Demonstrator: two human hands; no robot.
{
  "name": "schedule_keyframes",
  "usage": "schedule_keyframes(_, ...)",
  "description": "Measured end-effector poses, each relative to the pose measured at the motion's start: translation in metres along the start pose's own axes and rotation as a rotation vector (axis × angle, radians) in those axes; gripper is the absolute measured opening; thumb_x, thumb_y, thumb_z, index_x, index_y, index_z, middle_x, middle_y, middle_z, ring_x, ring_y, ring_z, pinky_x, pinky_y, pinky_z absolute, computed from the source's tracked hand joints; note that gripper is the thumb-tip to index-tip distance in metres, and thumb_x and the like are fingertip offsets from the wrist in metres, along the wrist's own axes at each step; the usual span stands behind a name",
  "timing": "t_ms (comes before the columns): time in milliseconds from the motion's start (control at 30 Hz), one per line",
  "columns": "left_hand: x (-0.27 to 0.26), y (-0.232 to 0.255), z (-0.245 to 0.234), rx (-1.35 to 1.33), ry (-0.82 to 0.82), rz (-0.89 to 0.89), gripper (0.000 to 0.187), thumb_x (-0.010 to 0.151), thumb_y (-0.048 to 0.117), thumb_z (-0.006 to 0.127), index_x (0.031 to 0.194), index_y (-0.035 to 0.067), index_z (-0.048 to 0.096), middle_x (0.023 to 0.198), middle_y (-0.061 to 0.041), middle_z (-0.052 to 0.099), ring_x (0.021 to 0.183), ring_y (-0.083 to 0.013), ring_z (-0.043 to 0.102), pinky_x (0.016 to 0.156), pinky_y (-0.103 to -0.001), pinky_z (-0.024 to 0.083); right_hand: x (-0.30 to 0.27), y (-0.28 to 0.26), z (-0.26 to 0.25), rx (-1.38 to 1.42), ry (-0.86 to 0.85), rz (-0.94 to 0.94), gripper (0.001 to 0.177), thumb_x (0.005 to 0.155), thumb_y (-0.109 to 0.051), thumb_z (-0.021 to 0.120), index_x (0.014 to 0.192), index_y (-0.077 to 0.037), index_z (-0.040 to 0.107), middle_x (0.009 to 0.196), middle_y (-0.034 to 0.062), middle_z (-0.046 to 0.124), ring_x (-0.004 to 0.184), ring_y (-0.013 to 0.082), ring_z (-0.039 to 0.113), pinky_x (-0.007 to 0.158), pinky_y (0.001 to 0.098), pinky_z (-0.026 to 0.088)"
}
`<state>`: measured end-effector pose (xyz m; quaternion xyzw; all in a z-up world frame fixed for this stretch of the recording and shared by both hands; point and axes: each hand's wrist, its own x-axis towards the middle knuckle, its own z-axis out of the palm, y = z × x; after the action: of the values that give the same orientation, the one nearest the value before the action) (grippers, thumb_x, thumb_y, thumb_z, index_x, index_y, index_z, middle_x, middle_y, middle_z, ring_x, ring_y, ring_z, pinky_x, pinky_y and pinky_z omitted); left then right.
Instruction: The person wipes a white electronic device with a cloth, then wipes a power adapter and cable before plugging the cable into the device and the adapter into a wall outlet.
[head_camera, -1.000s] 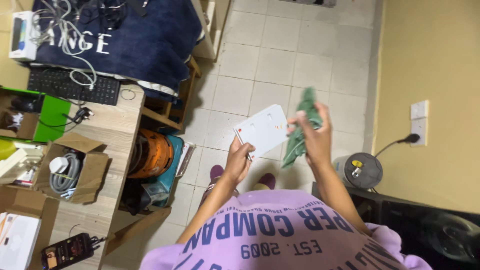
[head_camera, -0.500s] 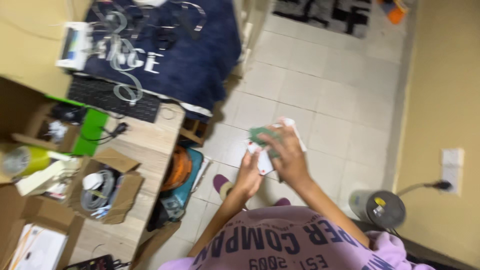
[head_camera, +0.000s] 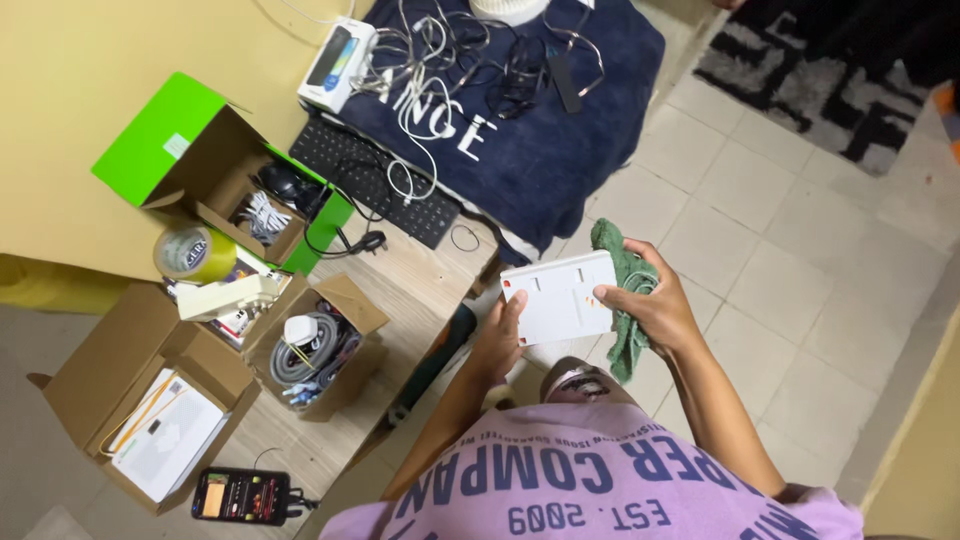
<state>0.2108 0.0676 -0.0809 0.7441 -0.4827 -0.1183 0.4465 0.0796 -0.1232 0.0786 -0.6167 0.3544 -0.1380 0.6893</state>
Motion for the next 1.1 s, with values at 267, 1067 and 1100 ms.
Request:
schedule_keyframes(267, 0.057, -0.017, -0.04, -1.735, -0.523, -0.651, 0.102, 0.092, 0.075, 0.016, 0.149, -0.008, 0.029, 0.138, -0.03, 0.051, 0.115, -0.0427, 0.065, 0.087, -0.047, 0.065, 0.048, -0.035, 0.005, -0.691, -0.294, -0.73, 0.057, 0.061, -0.006, 0.087, 0.115, -0.017, 0.072, 0.115, 0.0027, 0.072, 0.106, 0.0218, 0.07, 0.09, 0.0361, 0.06)
schedule_keyframes(1067, 0.211, -0.103, 0.006, -0.055, 0.62, -0.644, 0.066, 0.088, 0.018, 0.075, 0.148, 0.01, 0.048, 0.132, -0.02, 0.059, 0.119, -0.0354, 0.064, 0.102, -0.046, 0.054, 0.201, -0.104, -0.097, -0.622, -0.477, -0.713, 0.048, 0.067, -0.006, 0.086, 0.113, -0.01, 0.073, 0.123, 0.0064, 0.07, 0.116, 0.0238, 0.068, 0.101, 0.0356, 0.051)
schedule_keyframes(1100, 0.209, -0.107, 0.009, -0.05, 0.635, -0.655, 0.066, 0.088, 0.018, 0.075, 0.148, 0.01, 0.048, 0.132, -0.02, 0.059, 0.119, -0.0354, 0.064, 0.102, -0.046, 0.054, 0.203, -0.102, -0.096, -0.62, -0.496, -0.716, 0.048, 0.067, -0.006, 0.086, 0.113, -0.01, 0.073, 0.123, 0.0064, 0.07, 0.116, 0.0238, 0.068, 0.101, 0.0356, 0.051)
